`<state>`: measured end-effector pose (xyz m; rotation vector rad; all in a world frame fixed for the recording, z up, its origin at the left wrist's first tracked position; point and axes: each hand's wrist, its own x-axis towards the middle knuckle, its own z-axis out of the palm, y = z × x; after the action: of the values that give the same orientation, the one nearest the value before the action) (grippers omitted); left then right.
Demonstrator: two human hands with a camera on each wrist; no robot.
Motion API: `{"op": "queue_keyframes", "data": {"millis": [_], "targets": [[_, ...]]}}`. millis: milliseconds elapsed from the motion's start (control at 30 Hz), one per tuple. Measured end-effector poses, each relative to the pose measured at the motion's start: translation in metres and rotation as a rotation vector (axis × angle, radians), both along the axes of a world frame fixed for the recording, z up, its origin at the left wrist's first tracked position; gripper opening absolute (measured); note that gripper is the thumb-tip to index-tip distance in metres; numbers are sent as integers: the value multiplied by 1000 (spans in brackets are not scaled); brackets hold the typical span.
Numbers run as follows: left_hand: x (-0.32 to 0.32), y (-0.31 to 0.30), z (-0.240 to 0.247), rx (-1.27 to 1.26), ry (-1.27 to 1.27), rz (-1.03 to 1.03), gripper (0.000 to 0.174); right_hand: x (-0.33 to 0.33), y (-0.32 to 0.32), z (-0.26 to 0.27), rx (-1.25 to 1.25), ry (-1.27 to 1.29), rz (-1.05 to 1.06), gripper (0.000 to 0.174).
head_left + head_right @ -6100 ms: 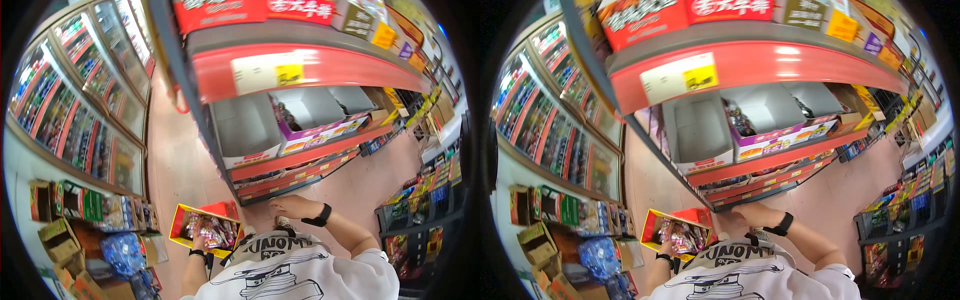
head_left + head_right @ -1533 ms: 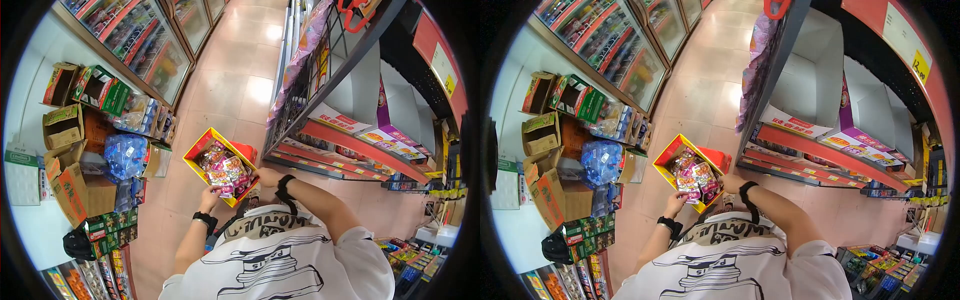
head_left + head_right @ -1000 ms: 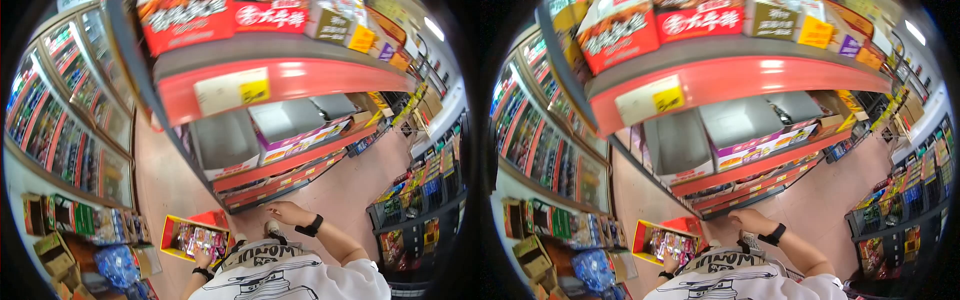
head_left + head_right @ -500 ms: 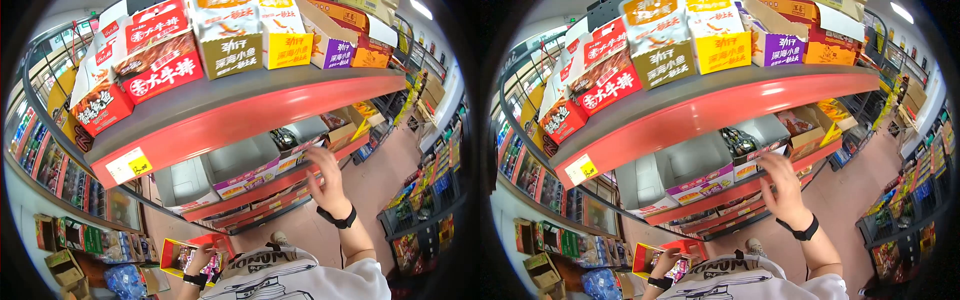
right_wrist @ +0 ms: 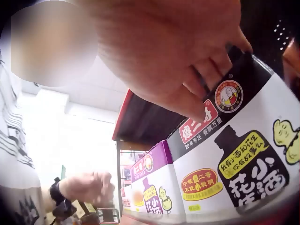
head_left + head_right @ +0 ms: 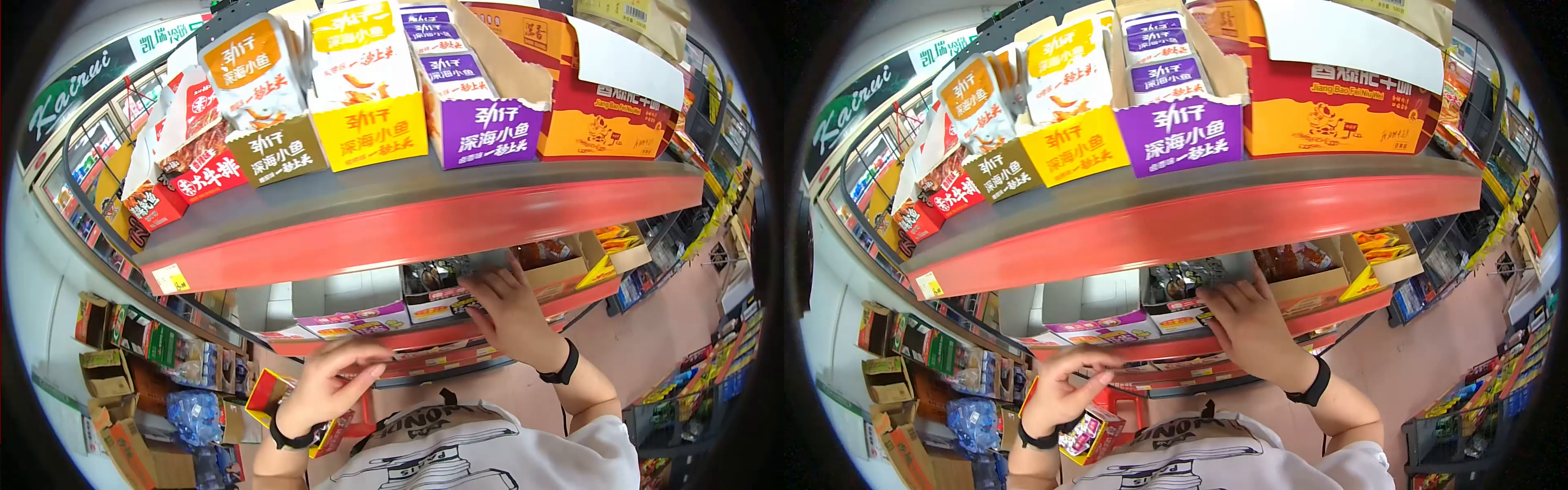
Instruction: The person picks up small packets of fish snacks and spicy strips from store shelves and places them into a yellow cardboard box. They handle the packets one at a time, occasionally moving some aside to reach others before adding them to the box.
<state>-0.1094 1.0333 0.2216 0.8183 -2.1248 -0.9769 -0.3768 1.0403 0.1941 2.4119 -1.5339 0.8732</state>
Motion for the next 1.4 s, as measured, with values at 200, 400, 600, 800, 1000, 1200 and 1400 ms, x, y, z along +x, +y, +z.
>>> {"op": "queue_keyframes", "data": {"millis": [200, 400, 600, 800, 1000, 1200, 1400], "targets": [[-62, -30, 33, -582, -292, 127, 25, -27, -3, 24, 190, 64, 215, 53], [-71, -43, 33, -646, -405, 130, 24, -43, -29, 72, 134, 160, 305, 49], [-78, -57, 43, -678, -386, 261, 21, -37, -65, 48, -98, 237, 362, 34], [-82, -74, 37, -789, -416, 296, 25, -23, -96, 9, 135, 177, 470, 23], [-92, -91, 24, -803, -539, 218, 23, -27, -97, 6, 260, 154, 496, 23], [-115, -86, 14, -815, -1059, 202, 20, -29, -101, 4, 306, 179, 533, 18], [-124, -90, 12, -632, -1220, 176, 20, -29, -104, -4, 281, 255, 429, 17]]}}
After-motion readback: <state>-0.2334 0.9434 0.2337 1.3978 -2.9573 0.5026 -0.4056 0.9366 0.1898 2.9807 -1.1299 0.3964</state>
